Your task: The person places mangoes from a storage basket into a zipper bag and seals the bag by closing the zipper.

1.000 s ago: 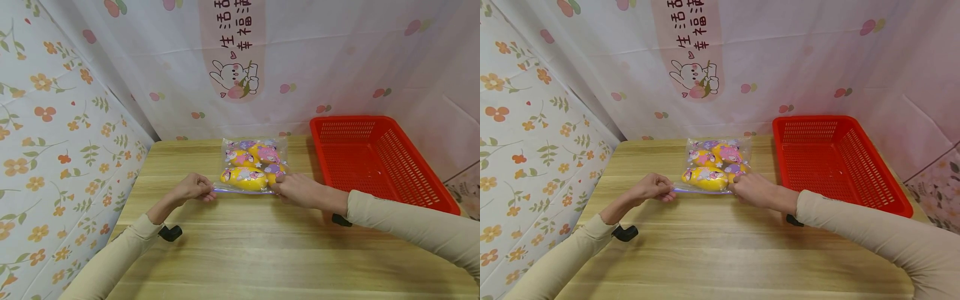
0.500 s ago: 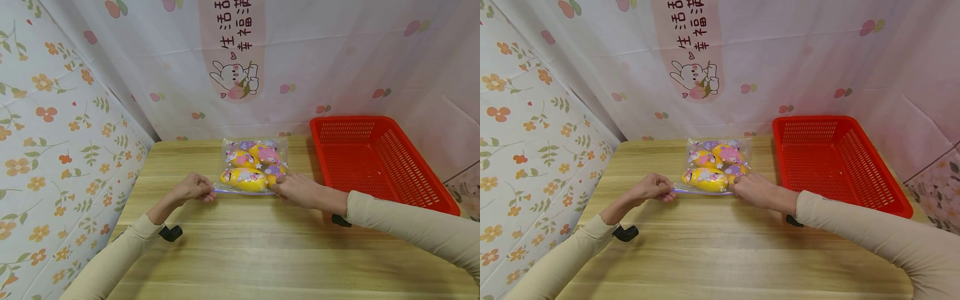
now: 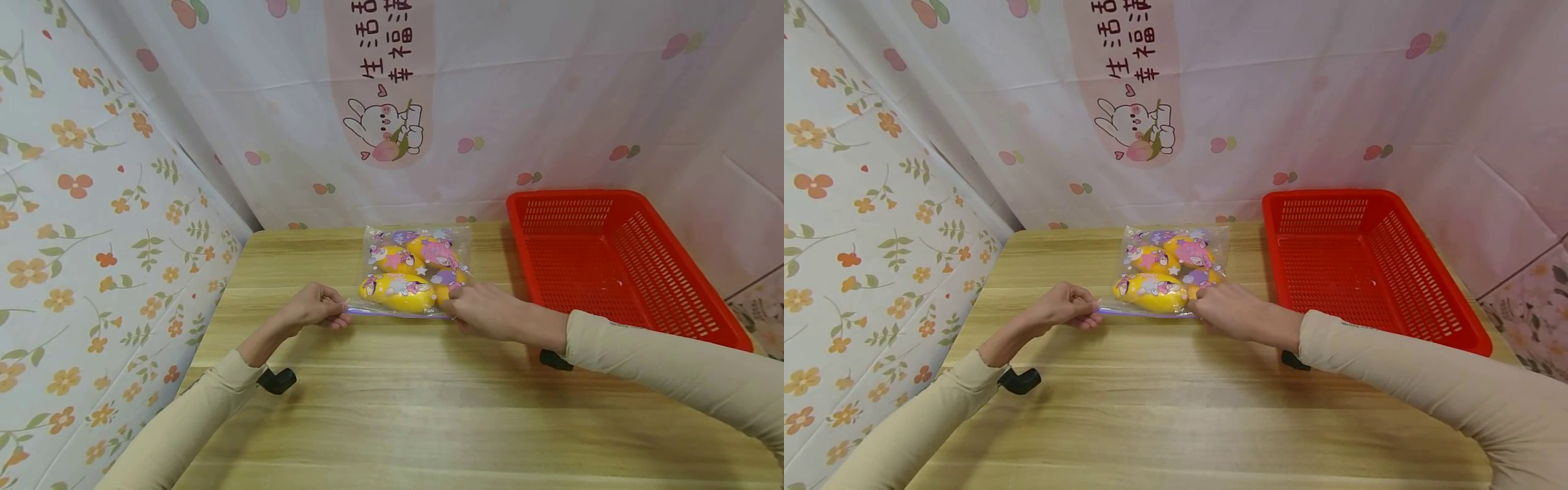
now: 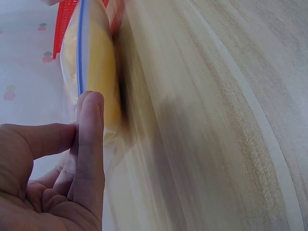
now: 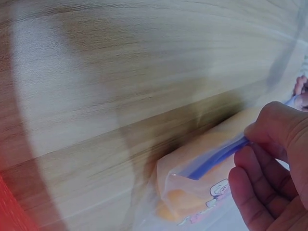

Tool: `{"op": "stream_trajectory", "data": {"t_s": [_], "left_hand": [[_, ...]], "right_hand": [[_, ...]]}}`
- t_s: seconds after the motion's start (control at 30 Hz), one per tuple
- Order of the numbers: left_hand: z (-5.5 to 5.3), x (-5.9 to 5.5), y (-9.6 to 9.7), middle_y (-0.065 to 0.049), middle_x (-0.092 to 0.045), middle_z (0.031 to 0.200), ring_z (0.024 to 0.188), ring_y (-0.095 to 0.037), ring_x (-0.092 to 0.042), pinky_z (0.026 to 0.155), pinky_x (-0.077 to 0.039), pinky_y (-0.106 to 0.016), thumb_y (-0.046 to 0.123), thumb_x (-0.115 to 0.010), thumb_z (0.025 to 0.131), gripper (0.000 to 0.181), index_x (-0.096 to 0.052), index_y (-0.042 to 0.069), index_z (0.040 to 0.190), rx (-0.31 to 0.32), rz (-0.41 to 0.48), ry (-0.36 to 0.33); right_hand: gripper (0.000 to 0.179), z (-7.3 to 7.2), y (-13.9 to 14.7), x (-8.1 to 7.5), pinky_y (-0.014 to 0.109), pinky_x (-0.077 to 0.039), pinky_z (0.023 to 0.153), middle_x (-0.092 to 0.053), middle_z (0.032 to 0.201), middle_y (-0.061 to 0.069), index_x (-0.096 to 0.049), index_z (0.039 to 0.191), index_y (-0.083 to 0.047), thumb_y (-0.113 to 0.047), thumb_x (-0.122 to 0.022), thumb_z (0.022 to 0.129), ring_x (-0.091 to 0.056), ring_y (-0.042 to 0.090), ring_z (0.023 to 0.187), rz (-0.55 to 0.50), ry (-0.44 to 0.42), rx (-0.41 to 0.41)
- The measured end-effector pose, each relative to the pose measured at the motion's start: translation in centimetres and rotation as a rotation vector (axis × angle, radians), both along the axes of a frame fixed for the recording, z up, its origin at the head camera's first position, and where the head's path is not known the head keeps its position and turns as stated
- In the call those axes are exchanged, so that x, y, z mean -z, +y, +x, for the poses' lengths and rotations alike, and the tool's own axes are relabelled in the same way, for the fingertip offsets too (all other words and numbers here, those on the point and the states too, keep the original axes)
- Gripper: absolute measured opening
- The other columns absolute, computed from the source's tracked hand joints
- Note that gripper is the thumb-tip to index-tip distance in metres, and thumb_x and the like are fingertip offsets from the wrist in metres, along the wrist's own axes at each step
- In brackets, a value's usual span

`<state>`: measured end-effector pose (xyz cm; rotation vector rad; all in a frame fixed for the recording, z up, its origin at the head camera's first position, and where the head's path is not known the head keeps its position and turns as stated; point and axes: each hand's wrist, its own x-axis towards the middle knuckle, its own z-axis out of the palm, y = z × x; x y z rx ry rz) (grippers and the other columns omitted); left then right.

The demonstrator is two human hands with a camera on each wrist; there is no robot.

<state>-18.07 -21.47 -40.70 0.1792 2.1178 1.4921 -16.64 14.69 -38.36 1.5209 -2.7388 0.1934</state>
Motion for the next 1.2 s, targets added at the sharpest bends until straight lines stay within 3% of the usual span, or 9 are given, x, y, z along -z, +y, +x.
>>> {"op": "stream_trajectory", "data": {"t_s": [0.6, 1.2], "left_hand": [[0.1, 0.2, -0.3, -0.03, -0.071, 0.093, 0.074, -0.02, -0.073, 0.071, -0.061, -0.034, -0.006, -0.055, 0.101, 0.017, -0.062, -0.02, 0.106, 0.004, 0.02, -0.009], [0.2, 0.1, -0.4, -0.029, -0.071, 0.093, 0.079, -0.026, -0.074, 0.074, -0.06, -0.038, -0.006, -0.055, 0.101, 0.016, -0.064, -0.019, 0.105, -0.009, 0.005, -0.008]], "right_hand": [[0.018, 0.2, 0.1, -0.5, 0.022, -0.039, 0.05, -0.051, 0.07, -0.005, -0.067, 0.079, -0.01, -0.003, -0.083, 0.081, -0.046, 0.012, 0.059, 0.033, -0.022, 0.029], [0.021, 0.3, 0.2, -1.0, 0.023, -0.04, 0.049, -0.05, 0.068, -0.007, -0.065, 0.077, -0.012, -0.004, -0.084, 0.08, -0.046, 0.011, 0.059, 0.089, -0.043, 0.072]]}}
